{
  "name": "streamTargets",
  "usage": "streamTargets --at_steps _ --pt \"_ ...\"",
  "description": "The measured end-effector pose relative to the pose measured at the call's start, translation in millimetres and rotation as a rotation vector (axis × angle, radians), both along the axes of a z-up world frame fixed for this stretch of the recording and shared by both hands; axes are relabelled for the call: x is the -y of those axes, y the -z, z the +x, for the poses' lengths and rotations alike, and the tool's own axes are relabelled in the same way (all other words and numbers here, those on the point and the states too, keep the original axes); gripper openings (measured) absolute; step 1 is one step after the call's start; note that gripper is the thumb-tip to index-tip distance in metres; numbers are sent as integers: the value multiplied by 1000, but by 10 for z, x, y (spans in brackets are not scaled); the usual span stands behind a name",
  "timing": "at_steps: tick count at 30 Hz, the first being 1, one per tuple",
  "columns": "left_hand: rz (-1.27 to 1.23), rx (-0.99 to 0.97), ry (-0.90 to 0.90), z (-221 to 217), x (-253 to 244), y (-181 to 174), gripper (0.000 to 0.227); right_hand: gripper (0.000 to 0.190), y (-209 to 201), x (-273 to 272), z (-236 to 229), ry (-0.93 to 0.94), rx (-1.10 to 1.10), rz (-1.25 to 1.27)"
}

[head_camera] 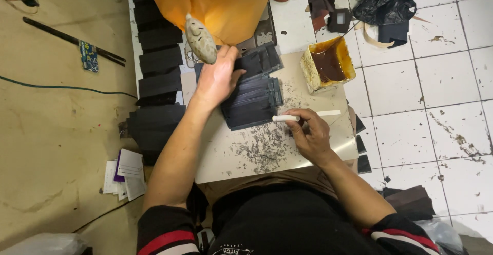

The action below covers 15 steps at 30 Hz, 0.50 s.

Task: Applying glue to the edges of small leather pieces and stacking them on a workbench.

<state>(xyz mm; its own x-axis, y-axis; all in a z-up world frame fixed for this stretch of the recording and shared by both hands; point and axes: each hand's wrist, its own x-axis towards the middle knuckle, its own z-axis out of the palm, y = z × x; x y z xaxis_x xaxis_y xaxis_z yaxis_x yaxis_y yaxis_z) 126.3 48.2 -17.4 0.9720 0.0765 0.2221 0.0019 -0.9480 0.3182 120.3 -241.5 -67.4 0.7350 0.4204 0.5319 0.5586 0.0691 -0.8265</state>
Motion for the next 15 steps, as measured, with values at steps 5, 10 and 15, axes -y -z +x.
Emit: streamTargets --at_steps 5,10,15 --pt "-17 19 47 -235 106 -206 34 14 -75 13 7 13 27 -17" --pt "86 -37 13 -486 -300 -481 18 16 -90 20 40 -9 62 -16" --pt "-198 -271 -54 -328 -563 -425 21 14 -190 -17 72 -13 143 -7"
